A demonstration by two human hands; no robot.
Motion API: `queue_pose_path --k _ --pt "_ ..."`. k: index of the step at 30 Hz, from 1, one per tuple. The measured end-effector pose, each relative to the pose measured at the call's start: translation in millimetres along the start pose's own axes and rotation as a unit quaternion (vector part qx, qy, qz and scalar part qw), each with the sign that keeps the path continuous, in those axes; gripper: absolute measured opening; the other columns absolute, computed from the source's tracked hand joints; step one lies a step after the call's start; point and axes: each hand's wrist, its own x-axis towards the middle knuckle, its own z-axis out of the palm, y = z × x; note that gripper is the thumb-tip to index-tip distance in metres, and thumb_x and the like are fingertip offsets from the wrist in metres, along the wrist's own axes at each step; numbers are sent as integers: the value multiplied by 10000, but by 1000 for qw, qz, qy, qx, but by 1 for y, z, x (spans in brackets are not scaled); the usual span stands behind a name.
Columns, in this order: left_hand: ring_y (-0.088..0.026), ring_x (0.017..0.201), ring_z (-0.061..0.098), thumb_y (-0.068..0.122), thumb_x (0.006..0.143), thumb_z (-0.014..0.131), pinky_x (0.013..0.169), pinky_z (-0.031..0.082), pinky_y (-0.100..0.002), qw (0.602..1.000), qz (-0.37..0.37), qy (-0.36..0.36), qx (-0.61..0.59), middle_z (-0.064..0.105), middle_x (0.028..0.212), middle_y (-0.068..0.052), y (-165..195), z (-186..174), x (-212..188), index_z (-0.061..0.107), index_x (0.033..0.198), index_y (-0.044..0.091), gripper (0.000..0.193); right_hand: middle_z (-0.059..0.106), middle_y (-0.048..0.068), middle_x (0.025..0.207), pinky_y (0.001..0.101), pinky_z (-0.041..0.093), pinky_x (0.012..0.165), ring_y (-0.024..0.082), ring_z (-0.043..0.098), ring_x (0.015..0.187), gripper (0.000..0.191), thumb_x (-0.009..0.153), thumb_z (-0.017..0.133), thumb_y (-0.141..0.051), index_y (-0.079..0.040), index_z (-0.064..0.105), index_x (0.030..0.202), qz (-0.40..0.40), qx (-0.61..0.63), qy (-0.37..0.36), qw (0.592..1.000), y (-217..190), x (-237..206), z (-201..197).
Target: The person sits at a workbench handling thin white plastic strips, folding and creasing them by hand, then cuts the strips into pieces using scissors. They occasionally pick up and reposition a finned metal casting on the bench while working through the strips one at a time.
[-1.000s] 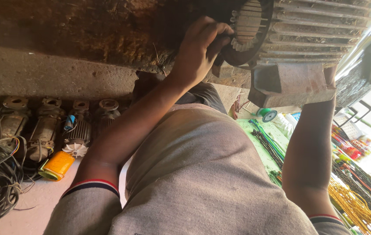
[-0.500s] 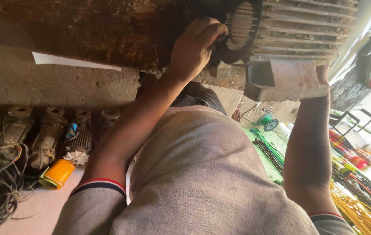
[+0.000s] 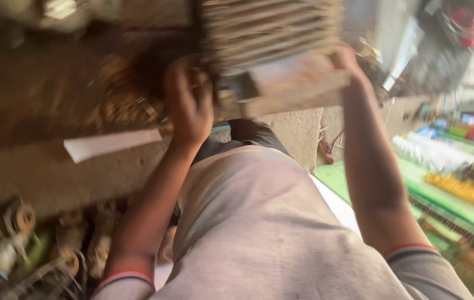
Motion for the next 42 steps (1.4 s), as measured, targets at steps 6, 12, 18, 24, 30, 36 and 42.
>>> queue_pose_path --k 6,12,18,24,30,36,42 --pt "-275 1314 511 295 1186 529 1192 392 -375 997 28 23 -71 525 1392 -159 48 24 2 480 1439 8 386 688 78 1193 383 584 888 198 668 1030 358 1013 501 -155 -53 607 1340 -17 70 -72 995 29 -56 45" --pt "-155 1162 559 248 1149 560 1035 441 -297 997 0 -4 -79 626 1293 -70 25 20 21 614 1321 10 298 770 65 1211 333 590 959 212 725 1096 124 1035 681 -140 -92 741 1132 -413 -312 34 855 46 -74 -39" --pt "-170 1125 531 233 1227 477 953 446 -300 985 47 108 128 532 1306 -66 40 34 -4 535 1418 13 298 694 124 1084 464 489 881 306 590 999 289 973 791 -277 -57 750 1156 -272 -445 328 788 83 -34 -210" --pt "-171 1157 591 206 1219 550 893 461 -260 954 41 245 167 569 1448 -88 53 81 -71 533 1390 28 247 662 122 1162 467 467 933 339 520 1097 322 866 855 -213 -52 781 1134 -336 -476 292 758 124 -18 -266" --pt "-223 1179 600 100 1145 572 908 512 -298 933 106 226 259 576 1388 -115 105 129 -117 597 1273 31 148 699 57 1168 403 522 957 271 593 1120 59 973 736 -37 -86 768 971 -424 -477 308 706 130 -6 -275" --pt "-291 1184 595 45 1057 642 1051 500 -432 938 179 71 288 639 1215 -120 159 185 -128 634 1173 49 116 702 120 1078 357 604 740 217 711 951 26 1083 685 -11 -21 701 1101 -485 -294 272 777 104 -36 -257" --pt "-299 1297 567 190 1043 750 1114 463 -448 901 304 -86 298 638 1346 -137 162 259 -101 615 1318 86 323 743 110 988 354 586 650 215 723 799 57 1047 739 -62 -40 714 1093 -531 -301 76 788 60 -100 -202"
